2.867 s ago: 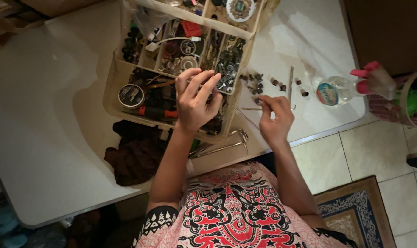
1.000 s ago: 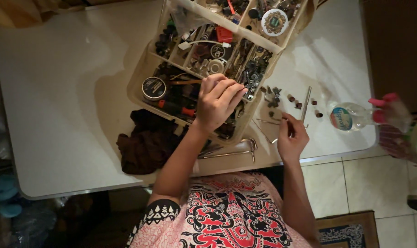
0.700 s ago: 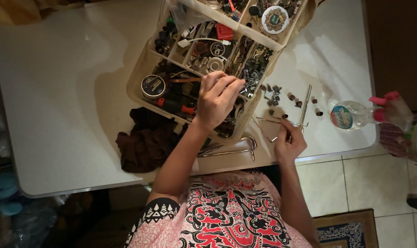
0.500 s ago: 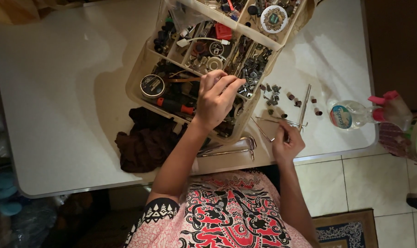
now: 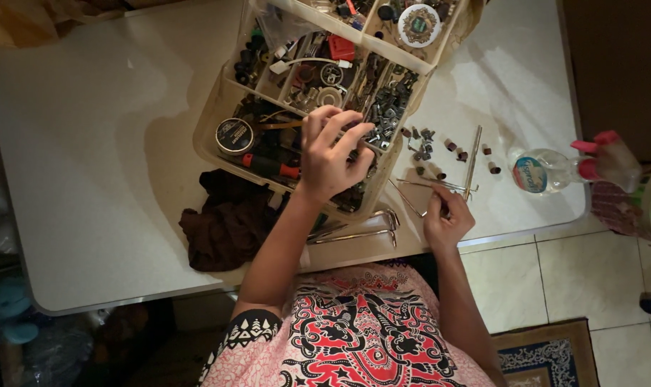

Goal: The person assembles a lock by inserting small metal components into a green lock body using an Allen key. After assembling, the person closes the tool case and wipes the table surface with a cloth and spray cleaner.

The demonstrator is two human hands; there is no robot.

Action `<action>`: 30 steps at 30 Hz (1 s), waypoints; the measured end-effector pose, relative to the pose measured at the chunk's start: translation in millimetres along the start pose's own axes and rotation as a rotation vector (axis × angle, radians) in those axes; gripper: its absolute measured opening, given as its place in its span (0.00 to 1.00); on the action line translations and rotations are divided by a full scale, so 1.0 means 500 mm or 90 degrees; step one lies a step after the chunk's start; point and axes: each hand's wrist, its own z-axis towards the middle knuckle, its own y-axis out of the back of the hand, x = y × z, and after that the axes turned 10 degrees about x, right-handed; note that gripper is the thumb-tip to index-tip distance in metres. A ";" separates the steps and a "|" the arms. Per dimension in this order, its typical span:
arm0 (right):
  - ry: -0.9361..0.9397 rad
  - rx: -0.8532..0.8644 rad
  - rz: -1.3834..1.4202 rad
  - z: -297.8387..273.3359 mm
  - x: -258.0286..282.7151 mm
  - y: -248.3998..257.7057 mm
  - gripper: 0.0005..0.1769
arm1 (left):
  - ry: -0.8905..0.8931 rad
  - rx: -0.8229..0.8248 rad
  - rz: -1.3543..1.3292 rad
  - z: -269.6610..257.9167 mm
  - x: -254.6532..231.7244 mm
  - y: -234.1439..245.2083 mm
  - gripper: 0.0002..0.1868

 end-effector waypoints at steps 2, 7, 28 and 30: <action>-0.017 0.008 0.008 -0.003 -0.002 0.002 0.10 | 0.000 -0.002 0.007 0.003 -0.005 0.004 0.13; -0.022 0.006 0.023 -0.007 -0.007 0.003 0.10 | -0.013 0.009 0.013 0.008 -0.016 0.012 0.12; -0.051 0.113 -0.285 0.083 0.009 -0.026 0.13 | -0.083 0.005 0.001 0.004 -0.016 0.007 0.13; -0.066 0.114 -0.290 0.085 0.011 -0.029 0.11 | -0.090 0.001 -0.002 0.010 -0.019 0.012 0.13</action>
